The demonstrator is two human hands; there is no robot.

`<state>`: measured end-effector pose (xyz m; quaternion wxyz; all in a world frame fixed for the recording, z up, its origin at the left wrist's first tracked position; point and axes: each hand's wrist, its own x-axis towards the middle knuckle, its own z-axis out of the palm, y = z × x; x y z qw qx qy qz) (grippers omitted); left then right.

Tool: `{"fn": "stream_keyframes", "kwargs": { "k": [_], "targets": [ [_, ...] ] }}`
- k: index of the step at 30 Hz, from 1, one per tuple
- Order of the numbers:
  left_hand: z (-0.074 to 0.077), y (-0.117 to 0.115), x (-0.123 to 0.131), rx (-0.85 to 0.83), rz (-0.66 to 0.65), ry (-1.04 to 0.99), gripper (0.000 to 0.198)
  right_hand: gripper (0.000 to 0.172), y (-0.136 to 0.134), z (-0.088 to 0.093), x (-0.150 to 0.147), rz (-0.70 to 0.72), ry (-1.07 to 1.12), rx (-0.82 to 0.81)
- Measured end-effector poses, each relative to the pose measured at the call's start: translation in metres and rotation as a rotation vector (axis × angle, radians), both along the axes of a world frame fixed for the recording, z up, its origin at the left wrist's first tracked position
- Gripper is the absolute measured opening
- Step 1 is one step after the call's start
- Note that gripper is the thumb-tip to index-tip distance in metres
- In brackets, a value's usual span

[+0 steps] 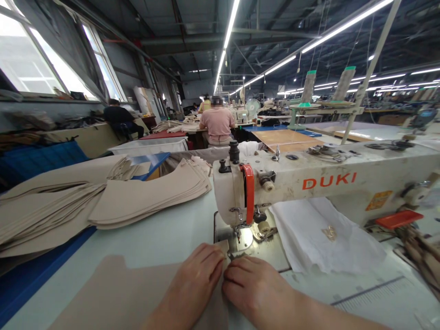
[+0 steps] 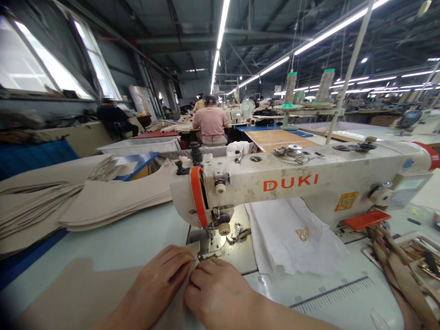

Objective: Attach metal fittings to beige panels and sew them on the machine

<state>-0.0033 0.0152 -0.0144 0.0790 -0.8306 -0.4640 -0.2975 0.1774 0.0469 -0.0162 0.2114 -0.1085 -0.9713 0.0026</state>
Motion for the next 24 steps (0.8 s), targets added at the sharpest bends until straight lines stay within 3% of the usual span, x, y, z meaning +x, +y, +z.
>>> {"fn": "stream_keyframes", "kwargs": {
  "k": [9,15,24],
  "targets": [
    [-0.002,0.000,0.000,-0.043,-0.011,-0.018,0.023,0.008,0.001,-0.008,-0.001,-0.018,0.012,-0.005],
    [-0.004,0.000,-0.001,-0.069,0.006,-0.045,0.022,0.007,0.002,-0.013,-0.005,-0.122,0.055,-0.036],
    [-0.001,-0.003,-0.003,-0.113,0.022,-0.101,0.019,0.012,0.003,-0.014,-0.007,-0.121,0.056,-0.014]
  ]
}}
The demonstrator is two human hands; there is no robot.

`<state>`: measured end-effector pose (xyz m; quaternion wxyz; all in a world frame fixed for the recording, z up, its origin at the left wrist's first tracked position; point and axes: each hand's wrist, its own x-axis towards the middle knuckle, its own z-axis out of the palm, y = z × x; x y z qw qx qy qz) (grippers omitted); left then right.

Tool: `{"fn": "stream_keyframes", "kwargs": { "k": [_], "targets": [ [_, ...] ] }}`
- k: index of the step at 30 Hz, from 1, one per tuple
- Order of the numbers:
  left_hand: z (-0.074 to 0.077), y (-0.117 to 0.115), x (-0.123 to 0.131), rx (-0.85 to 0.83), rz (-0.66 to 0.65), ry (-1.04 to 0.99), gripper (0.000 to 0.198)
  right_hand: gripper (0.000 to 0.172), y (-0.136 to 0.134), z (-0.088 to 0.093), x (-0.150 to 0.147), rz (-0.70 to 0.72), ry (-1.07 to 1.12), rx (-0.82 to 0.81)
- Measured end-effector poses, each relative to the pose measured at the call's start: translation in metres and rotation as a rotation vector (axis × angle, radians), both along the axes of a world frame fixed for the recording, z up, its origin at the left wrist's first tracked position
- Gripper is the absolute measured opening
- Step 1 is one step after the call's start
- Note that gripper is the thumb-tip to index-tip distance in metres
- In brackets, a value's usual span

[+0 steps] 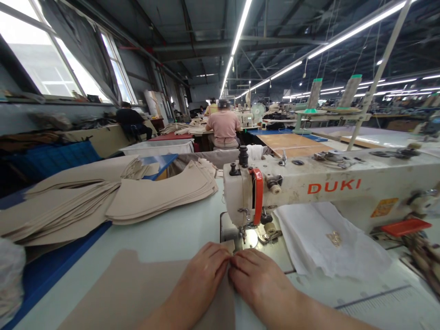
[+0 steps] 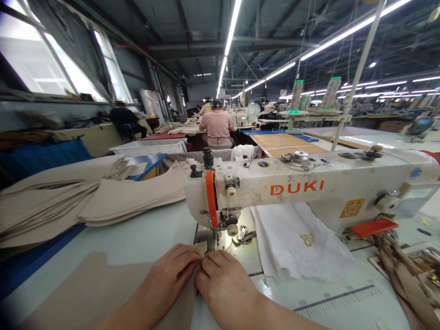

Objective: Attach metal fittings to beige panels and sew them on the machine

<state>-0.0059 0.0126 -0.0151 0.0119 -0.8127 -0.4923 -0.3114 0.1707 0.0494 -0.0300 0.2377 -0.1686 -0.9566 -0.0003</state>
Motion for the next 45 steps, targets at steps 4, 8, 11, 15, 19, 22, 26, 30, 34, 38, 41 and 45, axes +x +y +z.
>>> {"fn": "stream_keyframes", "kwargs": {
  "k": [4,8,11,15,19,22,26,30,34,38,41,45],
  "targets": [
    [0.001,-0.001,0.001,-0.022,0.001,-0.025,0.020,0.011,0.000,0.004,-0.002,-0.017,-0.024,0.015],
    [0.002,-0.003,0.001,-0.031,0.000,-0.046,0.018,0.011,0.002,0.005,-0.005,-0.029,-0.031,0.067],
    [0.003,-0.002,0.001,-0.020,0.002,-0.046,0.018,0.012,0.004,0.006,-0.006,-0.028,-0.032,0.106],
    [0.004,-0.002,0.003,-0.004,0.010,-0.035,0.019,0.015,0.005,0.010,-0.007,-0.017,-0.060,0.124],
    [0.003,-0.004,0.009,0.002,0.009,-0.013,0.020,0.015,0.003,0.014,-0.001,-0.005,-0.098,0.100],
    [0.001,-0.004,0.017,-0.033,0.020,0.005,0.018,0.012,0.003,0.014,0.009,-0.012,-0.112,0.074],
    [-0.001,0.003,0.027,-0.040,0.028,0.004,0.016,0.009,0.006,0.016,0.021,-0.043,-0.122,0.035],
    [0.000,0.013,0.033,-0.045,0.033,0.017,0.016,0.005,0.011,0.021,0.026,-0.066,-0.143,0.016],
    [0.000,0.020,0.033,-0.025,0.032,0.031,0.017,0.004,0.017,0.022,0.026,-0.061,-0.149,0.007],
    [0.000,0.027,0.030,-0.047,0.039,0.045,0.015,0.005,0.024,0.021,0.026,-0.076,-0.151,-0.005],
    [0.000,0.032,0.029,-0.062,0.043,0.051,0.015,0.007,0.028,0.021,0.024,-0.080,-0.148,-0.017],
    [0.000,0.035,0.028,-0.049,0.028,0.038,0.018,0.006,0.028,0.021,0.022,-0.077,-0.126,-0.019]
  ]
}}
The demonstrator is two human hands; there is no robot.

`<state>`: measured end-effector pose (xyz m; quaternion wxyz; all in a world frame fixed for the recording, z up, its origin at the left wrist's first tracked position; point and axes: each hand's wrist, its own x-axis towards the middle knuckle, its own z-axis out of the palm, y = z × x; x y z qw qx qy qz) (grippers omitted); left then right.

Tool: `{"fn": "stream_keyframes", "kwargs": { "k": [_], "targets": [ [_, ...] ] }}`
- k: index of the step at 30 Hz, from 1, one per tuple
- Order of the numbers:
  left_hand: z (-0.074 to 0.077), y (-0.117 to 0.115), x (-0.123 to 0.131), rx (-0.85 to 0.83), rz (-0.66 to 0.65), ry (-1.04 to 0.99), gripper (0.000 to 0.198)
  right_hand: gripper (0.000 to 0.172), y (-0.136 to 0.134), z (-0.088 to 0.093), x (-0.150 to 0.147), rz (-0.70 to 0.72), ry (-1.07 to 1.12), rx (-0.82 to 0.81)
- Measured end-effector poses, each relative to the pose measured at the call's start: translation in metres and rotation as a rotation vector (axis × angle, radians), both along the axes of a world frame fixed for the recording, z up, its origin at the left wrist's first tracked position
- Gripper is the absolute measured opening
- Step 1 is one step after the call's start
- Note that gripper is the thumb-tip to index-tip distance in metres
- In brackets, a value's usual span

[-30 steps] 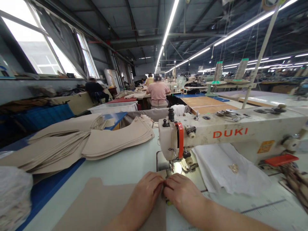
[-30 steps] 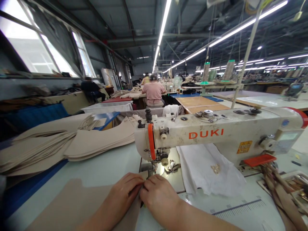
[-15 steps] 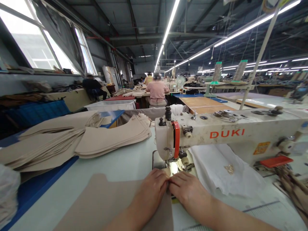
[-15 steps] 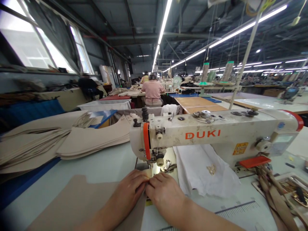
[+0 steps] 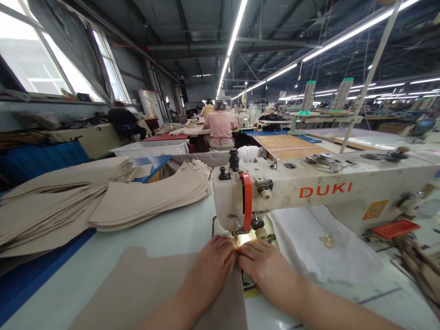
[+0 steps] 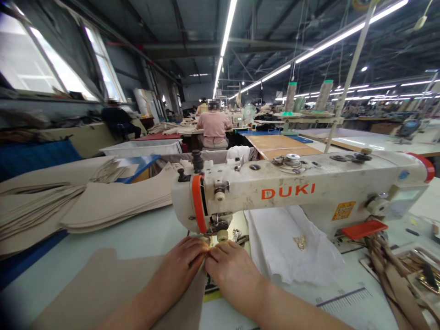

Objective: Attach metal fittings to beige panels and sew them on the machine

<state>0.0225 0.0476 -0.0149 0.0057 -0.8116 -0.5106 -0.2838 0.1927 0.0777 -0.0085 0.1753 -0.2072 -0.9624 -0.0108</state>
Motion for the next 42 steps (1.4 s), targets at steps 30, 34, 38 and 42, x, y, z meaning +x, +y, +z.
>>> {"fn": "stream_keyframes", "kwargs": {
  "k": [30,34,38,42],
  "targets": [
    [0.001,0.010,-0.005,0.132,-0.023,0.002,0.024,0.008,0.005,-0.008,-0.001,-0.050,-0.023,0.010],
    [0.003,0.011,-0.005,0.140,-0.029,-0.013,0.026,0.005,0.006,-0.007,-0.001,-0.060,-0.018,0.008],
    [0.001,0.013,-0.007,0.156,-0.008,-0.057,0.025,0.005,0.007,-0.009,-0.003,-0.067,-0.024,0.025],
    [-0.001,0.014,-0.009,0.183,-0.006,-0.062,0.025,0.006,0.007,-0.011,-0.004,-0.075,-0.006,0.041]
  ]
}}
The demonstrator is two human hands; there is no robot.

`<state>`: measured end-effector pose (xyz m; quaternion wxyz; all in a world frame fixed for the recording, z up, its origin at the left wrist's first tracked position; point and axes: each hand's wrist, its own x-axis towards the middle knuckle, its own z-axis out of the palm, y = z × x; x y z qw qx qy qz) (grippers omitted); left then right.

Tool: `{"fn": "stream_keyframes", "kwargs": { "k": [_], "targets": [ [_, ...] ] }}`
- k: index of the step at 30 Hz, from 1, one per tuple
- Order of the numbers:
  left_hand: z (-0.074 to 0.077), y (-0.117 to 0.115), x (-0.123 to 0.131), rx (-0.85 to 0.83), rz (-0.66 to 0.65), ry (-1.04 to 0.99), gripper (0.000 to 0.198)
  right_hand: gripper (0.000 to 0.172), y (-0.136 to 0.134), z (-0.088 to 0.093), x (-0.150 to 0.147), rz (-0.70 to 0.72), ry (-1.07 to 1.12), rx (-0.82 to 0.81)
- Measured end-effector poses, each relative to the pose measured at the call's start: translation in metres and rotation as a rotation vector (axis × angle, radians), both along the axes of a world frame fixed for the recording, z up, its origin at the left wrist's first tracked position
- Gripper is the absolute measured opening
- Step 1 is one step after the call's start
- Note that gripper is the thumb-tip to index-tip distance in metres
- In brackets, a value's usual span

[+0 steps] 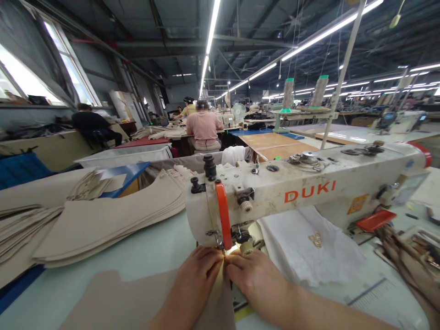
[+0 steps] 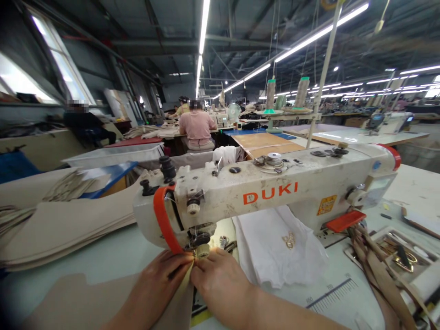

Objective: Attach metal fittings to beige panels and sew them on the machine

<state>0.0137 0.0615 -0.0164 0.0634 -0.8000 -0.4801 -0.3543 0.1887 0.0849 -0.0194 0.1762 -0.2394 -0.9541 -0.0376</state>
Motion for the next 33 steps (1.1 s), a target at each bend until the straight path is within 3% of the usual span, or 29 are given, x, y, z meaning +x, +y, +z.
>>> {"fn": "stream_keyframes", "kwargs": {
  "k": [14,23,28,33],
  "targets": [
    [0.005,-0.006,0.000,-0.045,0.003,0.058,0.026,0.008,-0.004,0.004,0.002,0.014,0.038,-0.013],
    [-0.009,-0.021,-0.010,-0.116,0.008,0.271,0.032,0.009,-0.011,0.008,0.007,0.119,0.022,-0.083],
    [-0.003,-0.023,-0.006,-0.144,-0.005,0.418,0.034,0.009,-0.010,0.012,0.008,0.130,-0.015,-0.100],
    [0.003,-0.024,-0.001,-0.151,-0.003,0.407,0.037,0.008,-0.011,0.012,0.009,0.124,-0.029,-0.090]
  ]
}}
